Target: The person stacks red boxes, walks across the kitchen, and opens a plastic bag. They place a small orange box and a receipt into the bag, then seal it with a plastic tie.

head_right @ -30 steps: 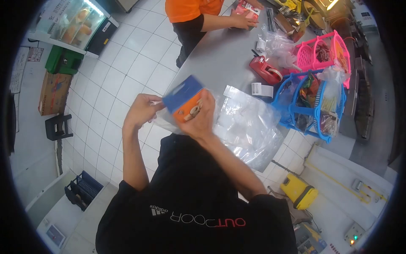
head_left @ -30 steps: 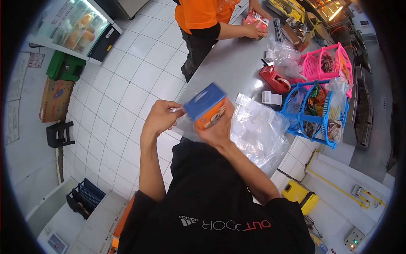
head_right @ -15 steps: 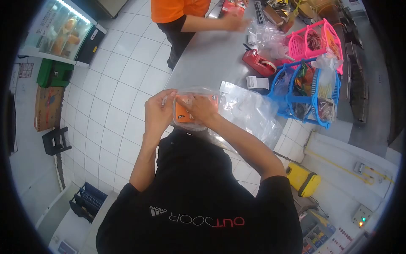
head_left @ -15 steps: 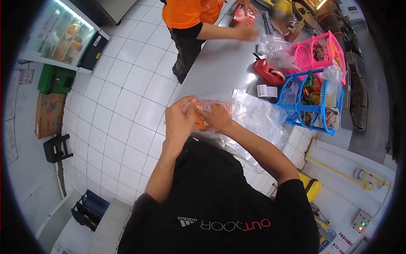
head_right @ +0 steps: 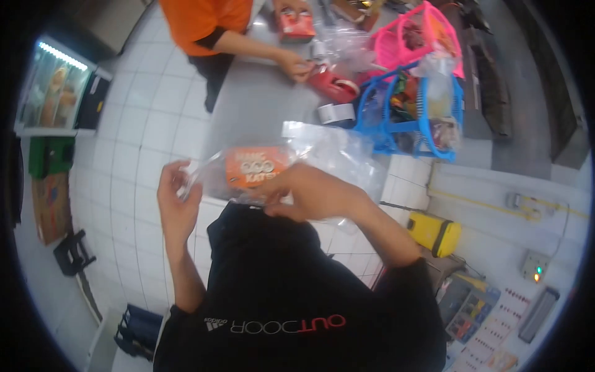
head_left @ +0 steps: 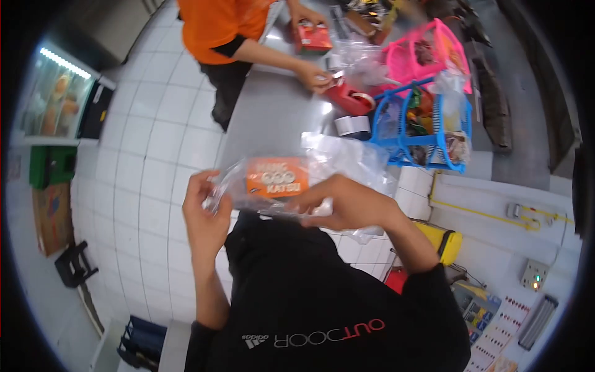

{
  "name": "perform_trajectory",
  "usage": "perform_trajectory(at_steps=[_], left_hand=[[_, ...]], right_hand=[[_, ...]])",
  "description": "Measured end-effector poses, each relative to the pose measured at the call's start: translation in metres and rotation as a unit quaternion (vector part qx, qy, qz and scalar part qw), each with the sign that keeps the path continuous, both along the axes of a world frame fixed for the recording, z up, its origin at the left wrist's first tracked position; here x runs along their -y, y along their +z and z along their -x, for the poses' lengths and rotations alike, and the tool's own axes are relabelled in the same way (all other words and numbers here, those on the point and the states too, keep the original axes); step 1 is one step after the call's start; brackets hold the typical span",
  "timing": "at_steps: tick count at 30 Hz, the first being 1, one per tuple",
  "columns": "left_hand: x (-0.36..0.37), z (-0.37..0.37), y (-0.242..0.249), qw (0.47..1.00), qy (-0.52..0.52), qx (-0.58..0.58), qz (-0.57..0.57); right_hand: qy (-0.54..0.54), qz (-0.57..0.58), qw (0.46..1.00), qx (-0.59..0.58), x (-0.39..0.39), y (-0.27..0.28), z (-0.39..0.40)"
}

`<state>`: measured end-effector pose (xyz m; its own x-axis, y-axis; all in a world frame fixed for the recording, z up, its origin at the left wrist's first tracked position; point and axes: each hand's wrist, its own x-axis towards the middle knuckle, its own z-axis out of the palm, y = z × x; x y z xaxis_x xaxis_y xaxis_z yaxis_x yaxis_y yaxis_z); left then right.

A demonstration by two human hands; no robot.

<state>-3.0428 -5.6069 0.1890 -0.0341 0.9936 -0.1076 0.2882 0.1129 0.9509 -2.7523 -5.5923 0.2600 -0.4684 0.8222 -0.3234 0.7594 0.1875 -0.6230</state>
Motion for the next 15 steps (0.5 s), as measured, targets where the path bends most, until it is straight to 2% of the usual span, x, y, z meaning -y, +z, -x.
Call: perform_trajectory(at_steps=[1, 2, 3, 4, 6, 7, 9, 10, 11, 12, 13, 15], left_hand=[[0.003, 0.000, -0.002, 0.998, -0.009, 0.052, 0.036], [0.009, 0.001, -0.001, 0.992, -0.015, 0.099, 0.074], [0.013, 0.003, -0.001, 0.983, -0.016, 0.142, 0.111], [0.015, 0.005, 0.003, 0.988, -0.007, 0.118, 0.097], [0.018, 0.011, 0.011, 0.995, 0.003, 0.065, 0.070], [0.017, 0.015, 0.009, 0.995, 0.031, 0.055, 0.083], [0.008, 0.019, 0.016, 0.999, 0.026, 0.010, 0.029], [0.004, 0.021, 0.021, 1.000, 0.017, -0.014, 0.003], [-0.001, 0.020, 0.026, 0.999, 0.026, 0.017, -0.019], [-0.005, 0.019, 0.032, 0.998, -0.015, 0.017, -0.060], [-0.009, 0.016, 0.039, 0.993, -0.054, 0.019, -0.099], [-0.021, -0.005, 0.060, 0.971, -0.147, 0.034, -0.185]], right_hand=[[-0.145, -0.020, 0.987, -0.062, -0.014, -0.012, -0.017], [-0.281, -0.039, 0.950, -0.128, -0.029, -0.028, -0.034], [-0.378, -0.095, 0.919, -0.061, -0.049, -0.053, -0.053], [-0.472, -0.149, 0.869, 0.005, -0.067, -0.089, -0.076], [-0.439, -0.230, 0.834, 0.244, -0.077, -0.199, -0.131], [-0.450, -0.265, 0.812, 0.260, -0.076, -0.224, -0.135], [-0.466, -0.334, 0.766, 0.292, -0.077, -0.244, -0.130], [-0.498, -0.260, 0.806, 0.188, -0.071, -0.248, -0.138], [-0.522, -0.185, 0.829, 0.079, -0.068, -0.241, -0.146], [-0.534, -0.111, 0.837, -0.034, -0.067, -0.229, -0.151], [-0.528, -0.111, 0.833, -0.122, -0.054, -0.196, -0.141], [-0.469, 0.013, 0.781, -0.411, -0.015, -0.098, -0.104]])
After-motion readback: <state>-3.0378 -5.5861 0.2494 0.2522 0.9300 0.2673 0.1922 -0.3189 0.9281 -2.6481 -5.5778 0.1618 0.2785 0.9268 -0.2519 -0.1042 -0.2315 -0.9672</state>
